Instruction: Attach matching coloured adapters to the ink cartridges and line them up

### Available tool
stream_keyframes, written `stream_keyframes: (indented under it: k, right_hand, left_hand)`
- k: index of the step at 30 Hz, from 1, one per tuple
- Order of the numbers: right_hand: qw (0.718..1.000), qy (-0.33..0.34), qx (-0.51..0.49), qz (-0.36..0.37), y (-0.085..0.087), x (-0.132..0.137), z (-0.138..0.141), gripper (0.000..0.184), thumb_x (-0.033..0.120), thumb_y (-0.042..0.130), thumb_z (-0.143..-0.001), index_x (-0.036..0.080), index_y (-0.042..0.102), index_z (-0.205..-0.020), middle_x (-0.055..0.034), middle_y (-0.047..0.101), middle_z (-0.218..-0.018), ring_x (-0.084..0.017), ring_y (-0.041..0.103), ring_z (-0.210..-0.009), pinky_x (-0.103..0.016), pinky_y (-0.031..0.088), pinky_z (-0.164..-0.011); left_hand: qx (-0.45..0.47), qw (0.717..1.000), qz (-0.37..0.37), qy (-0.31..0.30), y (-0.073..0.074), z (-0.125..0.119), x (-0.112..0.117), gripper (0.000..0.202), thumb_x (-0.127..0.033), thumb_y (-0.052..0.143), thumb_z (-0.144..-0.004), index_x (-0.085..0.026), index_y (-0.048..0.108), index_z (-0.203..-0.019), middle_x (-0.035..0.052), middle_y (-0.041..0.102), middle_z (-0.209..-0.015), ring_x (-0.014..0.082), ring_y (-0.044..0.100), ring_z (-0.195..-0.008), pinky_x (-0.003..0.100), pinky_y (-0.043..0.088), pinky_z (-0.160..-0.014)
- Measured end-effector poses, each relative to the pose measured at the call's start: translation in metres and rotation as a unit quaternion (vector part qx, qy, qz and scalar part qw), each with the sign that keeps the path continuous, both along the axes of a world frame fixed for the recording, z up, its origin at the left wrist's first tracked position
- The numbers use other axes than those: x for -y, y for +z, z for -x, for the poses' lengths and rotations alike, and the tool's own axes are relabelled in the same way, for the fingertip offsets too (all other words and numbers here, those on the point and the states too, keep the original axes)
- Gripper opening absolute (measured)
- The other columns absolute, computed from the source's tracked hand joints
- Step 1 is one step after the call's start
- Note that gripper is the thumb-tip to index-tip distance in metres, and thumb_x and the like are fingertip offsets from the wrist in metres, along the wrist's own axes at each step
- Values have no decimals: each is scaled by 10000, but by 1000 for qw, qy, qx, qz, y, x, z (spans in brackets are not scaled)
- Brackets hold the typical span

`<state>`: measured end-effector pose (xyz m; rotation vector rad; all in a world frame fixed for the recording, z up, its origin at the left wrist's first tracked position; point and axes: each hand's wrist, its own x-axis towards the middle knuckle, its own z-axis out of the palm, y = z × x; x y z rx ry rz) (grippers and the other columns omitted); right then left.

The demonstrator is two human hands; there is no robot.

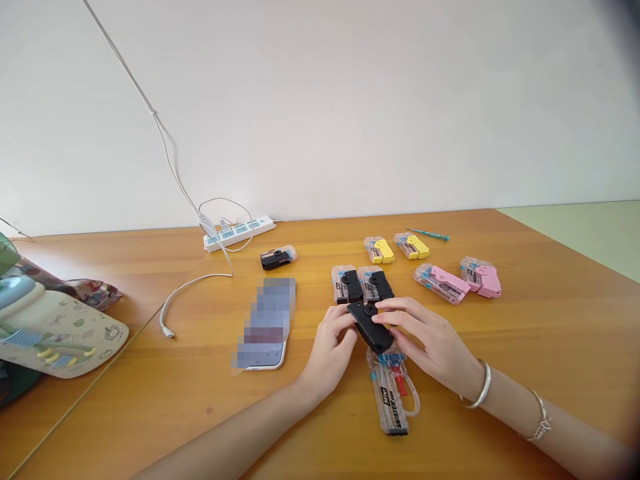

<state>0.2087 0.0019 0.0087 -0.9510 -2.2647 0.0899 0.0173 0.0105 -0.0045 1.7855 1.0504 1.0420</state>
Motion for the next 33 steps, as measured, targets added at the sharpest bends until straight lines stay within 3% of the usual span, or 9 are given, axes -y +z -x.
stream_keyframes:
  k: [4,11,18,26,33]
  right_hand:
    - [999,10,9,-44,-3,0,2,266,116,398,-891,245,562,-1056,-78,594,-1127,-170,593,-944,-308,509,-766]
    - [999,-17,-10,-28,-6,1,4,194,148,441,-882,237,539,-1024,-71,604,-1070,-183,590,-957,-326,502,-791]
    - [994,-26,72,-78,12,1,12,109,230,483,-890,191,539,-975,-52,649,-901,-183,589,-826,-303,463,-697]
    - [964,-53,220,-141,33,5,23,103,188,475,-821,166,574,-835,-39,622,-753,-184,541,-689,-317,366,-627]
    - [909,-124,330,-224,31,7,39,126,133,503,-739,183,537,-628,-25,535,-581,-195,471,-595,-354,315,-636]
  left_hand:
    - [37,999,20,-16,0,2,1,325,-177,365,-878,-210,670,-986,34,617,-1103,196,524,-1067,324,393,-955]
    - [12,999,45,-26,1,-2,1,248,-286,456,-868,-168,658,-950,57,658,-1012,222,569,-975,326,411,-897]
    - [-65,998,-9,25,-1,-4,3,312,-319,373,-900,-170,599,-745,11,597,-704,168,511,-700,296,387,-735]
    - [-90,995,-19,31,-5,-5,0,343,-323,352,-883,-179,405,-577,-30,426,-566,130,394,-577,258,331,-618]
    - [-111,993,-38,19,-6,-7,0,345,-301,355,-876,-184,313,-554,-37,384,-542,124,353,-557,257,307,-600]
